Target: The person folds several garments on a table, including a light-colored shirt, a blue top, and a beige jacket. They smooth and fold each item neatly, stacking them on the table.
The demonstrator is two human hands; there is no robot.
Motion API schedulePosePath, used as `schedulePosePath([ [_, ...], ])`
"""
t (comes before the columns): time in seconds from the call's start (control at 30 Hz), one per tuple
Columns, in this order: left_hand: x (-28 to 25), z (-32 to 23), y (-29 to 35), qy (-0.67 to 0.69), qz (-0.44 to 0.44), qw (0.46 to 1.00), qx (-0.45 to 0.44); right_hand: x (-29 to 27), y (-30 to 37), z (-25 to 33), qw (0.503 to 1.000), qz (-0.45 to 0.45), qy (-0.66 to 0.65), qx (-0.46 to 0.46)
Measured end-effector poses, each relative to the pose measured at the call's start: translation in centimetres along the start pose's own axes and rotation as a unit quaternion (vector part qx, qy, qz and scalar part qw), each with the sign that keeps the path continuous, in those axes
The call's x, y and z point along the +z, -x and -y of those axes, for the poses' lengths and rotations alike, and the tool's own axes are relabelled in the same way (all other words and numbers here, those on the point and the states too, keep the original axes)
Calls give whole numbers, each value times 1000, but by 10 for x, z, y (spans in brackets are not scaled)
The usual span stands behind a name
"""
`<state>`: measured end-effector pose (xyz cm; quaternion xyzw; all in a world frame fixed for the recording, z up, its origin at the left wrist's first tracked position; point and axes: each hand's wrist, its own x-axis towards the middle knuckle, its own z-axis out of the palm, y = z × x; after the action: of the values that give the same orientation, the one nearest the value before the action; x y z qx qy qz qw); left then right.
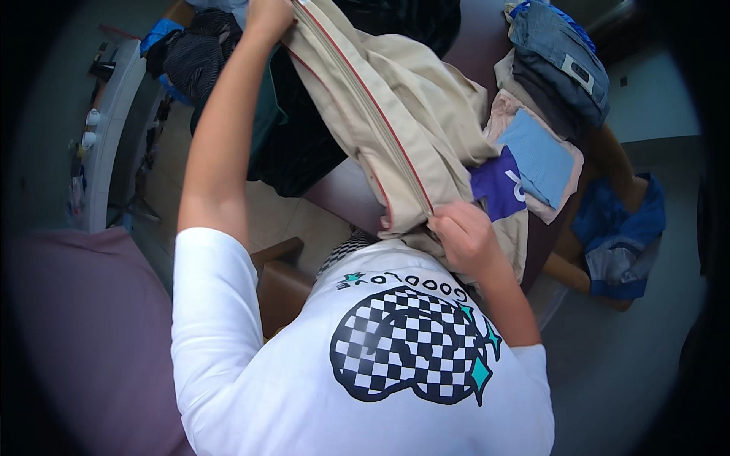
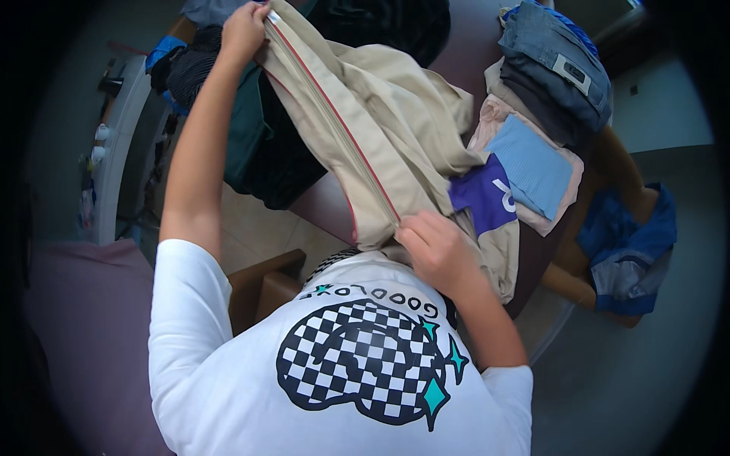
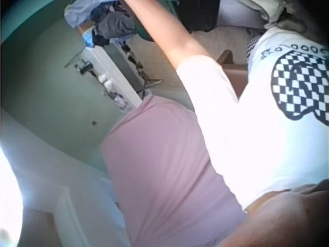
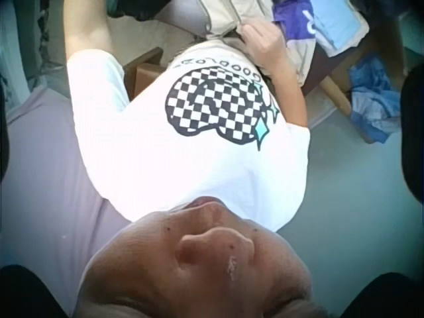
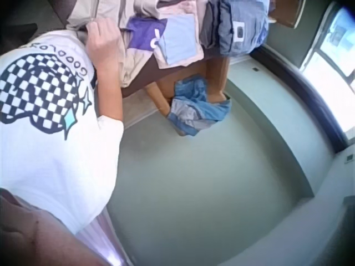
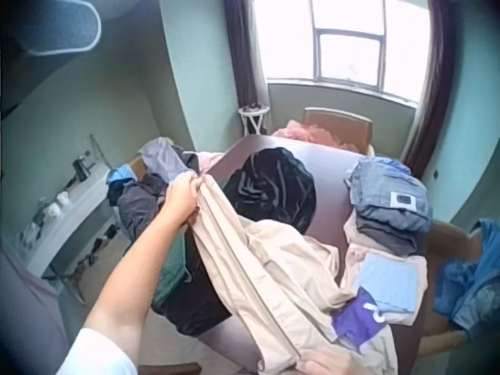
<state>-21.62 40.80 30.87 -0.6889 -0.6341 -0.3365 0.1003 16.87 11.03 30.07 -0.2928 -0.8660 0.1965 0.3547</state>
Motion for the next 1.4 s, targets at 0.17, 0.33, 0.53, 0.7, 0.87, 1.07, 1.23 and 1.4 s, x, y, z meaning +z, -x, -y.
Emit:
schedulePosePath([
  [0.17,-1,2,-34,-38,-71,996,-37,-11,28,-9,995,-81,45,41],
  [0.33,44,-65,18,47,-38,998,-8,7,34,-46,975,-145,91,140],
  [0.53,20,-173,192,236,183,934,196,35,44,-63,953,-180,-14,245],
  [0.7,15,-206,256,205,288,923,150,41,45,-71,958,-150,-13,243],
  [0.87,30,-174,264,133,159,977,51,31,58,-76,960,-176,54,209],
  [1.07,-5,-189,315,381,204,850,-300,0,97,-48,951,13,182,249],
  [1.23,-29,-235,355,278,323,888,-172,22,125,-54,934,0,152,324],
  [1.4,-19,-214,342,428,218,806,-348,12,88,-70,936,-152,96,303],
])
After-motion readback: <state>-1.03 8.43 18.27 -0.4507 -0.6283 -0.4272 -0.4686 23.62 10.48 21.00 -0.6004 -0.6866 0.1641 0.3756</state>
